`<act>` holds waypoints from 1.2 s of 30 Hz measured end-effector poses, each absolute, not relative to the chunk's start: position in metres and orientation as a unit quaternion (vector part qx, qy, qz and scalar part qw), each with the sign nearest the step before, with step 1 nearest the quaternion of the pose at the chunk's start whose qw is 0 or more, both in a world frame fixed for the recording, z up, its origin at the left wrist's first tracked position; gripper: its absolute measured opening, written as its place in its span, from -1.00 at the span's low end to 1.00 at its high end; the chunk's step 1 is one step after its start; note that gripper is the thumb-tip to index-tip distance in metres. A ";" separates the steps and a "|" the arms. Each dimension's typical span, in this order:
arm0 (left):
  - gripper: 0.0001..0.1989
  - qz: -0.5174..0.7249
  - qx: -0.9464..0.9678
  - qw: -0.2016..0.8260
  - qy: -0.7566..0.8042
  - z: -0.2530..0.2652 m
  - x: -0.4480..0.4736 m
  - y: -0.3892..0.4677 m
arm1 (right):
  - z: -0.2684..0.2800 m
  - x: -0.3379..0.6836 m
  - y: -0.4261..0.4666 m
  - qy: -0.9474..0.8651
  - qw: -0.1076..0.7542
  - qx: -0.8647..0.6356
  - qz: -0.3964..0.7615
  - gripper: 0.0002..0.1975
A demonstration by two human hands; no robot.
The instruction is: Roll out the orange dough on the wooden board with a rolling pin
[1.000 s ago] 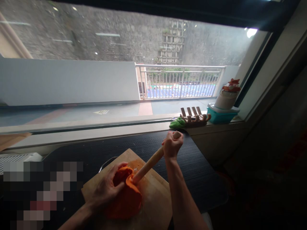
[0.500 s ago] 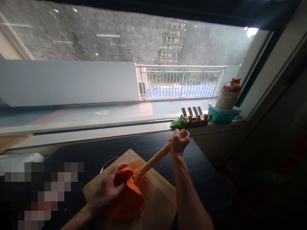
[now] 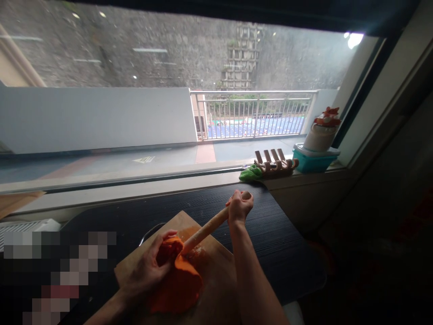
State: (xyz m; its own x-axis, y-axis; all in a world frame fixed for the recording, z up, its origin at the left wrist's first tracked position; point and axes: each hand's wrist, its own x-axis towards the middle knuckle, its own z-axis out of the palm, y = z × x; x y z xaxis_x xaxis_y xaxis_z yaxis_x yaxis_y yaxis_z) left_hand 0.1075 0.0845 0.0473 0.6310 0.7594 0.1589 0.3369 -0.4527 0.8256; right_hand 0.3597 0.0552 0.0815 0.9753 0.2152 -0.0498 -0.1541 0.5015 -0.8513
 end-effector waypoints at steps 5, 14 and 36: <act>-0.50 0.271 0.794 0.426 0.338 0.039 0.106 0.089 | 0.087 0.360 0.040 -0.053 0.863 -0.491 0.105 -0.69; -0.51 0.258 0.804 0.427 0.324 0.035 0.107 0.090 | 0.080 0.360 -0.028 -0.020 0.882 -0.468 0.055 -0.66; -0.87 0.161 0.946 0.029 0.279 0.064 0.116 0.006 | 0.079 0.377 -0.161 -0.418 0.406 -0.698 0.416 -0.67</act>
State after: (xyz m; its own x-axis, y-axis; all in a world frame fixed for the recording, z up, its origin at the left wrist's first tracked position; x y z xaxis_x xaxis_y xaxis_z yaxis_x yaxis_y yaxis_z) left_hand 0.1157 0.0058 0.0638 0.7925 0.5371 0.2889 0.5183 -0.8428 0.1451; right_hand 0.3772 -0.1615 0.0790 0.3053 0.9211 -0.2417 0.2454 -0.3213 -0.9146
